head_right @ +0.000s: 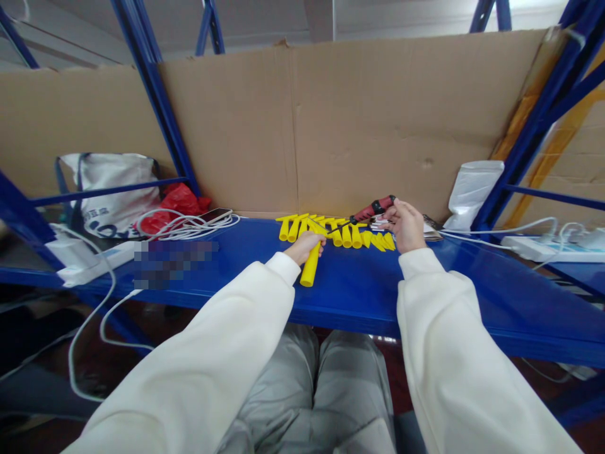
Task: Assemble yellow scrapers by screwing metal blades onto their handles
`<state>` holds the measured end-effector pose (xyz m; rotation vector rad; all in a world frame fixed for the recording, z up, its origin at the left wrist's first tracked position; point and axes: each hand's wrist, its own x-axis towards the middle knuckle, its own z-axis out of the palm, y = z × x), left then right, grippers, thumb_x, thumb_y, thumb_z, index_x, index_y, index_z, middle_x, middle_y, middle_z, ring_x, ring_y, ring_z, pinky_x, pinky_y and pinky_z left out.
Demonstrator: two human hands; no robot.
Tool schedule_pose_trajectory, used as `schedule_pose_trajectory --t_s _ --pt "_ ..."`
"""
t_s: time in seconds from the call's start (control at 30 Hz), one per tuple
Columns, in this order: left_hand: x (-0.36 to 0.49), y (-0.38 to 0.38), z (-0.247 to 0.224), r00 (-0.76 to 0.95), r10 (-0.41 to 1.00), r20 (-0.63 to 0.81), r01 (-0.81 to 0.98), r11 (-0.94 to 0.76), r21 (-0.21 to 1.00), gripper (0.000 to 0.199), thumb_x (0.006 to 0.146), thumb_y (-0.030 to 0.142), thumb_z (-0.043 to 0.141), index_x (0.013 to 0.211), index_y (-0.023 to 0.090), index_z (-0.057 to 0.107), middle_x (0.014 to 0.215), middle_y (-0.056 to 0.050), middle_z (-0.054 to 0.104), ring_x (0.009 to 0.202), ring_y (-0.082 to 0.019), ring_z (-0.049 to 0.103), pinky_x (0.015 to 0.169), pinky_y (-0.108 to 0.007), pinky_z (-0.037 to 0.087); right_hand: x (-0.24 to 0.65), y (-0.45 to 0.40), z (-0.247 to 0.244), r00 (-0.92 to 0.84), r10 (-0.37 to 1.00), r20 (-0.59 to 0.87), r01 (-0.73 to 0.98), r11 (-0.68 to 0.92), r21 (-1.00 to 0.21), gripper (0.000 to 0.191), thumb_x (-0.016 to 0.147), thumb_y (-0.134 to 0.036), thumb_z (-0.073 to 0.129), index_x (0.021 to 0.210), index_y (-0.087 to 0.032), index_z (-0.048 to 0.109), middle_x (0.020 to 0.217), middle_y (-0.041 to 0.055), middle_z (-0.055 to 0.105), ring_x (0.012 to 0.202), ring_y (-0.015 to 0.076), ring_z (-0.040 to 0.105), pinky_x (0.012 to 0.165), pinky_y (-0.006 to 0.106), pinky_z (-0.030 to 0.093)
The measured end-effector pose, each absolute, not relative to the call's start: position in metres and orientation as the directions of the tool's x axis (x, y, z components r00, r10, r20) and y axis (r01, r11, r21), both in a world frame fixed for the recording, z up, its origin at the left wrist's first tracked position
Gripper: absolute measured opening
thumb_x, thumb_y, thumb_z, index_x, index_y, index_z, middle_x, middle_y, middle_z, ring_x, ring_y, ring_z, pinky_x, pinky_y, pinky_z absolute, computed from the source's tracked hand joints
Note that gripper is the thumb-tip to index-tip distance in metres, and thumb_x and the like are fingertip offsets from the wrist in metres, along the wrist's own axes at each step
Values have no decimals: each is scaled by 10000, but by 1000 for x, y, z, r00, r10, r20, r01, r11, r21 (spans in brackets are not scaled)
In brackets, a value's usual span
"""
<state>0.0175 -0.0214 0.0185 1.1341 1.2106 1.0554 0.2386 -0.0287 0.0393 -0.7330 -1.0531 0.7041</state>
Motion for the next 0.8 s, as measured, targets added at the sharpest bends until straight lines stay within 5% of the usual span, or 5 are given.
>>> schedule_pose_trajectory --t_s 0.4,0.57,0.8 --pt "18 -26 21 67 990 -128 36 125 991 274 830 7 492 637 195 443 465 50 439 389 -72 389 426 -215 325 238 -25 38 359 811 463 -180 547 -818 335 717 -432 678 646 -249 406 416 -88 374 323 90 347 301 222 330" --pt "18 -28 22 61 989 -138 59 134 989 292 837 6 500 624 196 437 460 52 437 388 -70 386 430 -213 324 237 -29 40 402 790 463 -120 547 -828 154 703 -366 636 747 -233 571 375 -90 381 291 96 314 289 230 294" --pt "18 -26 21 61 988 -142 94 136 986 247 825 11 507 652 183 469 478 49 444 415 -77 414 460 -219 364 240 -27 37 385 766 515 -32 569 -822 187 735 -389 636 766 -205 620 399 -68 426 315 105 370 326 237 311"
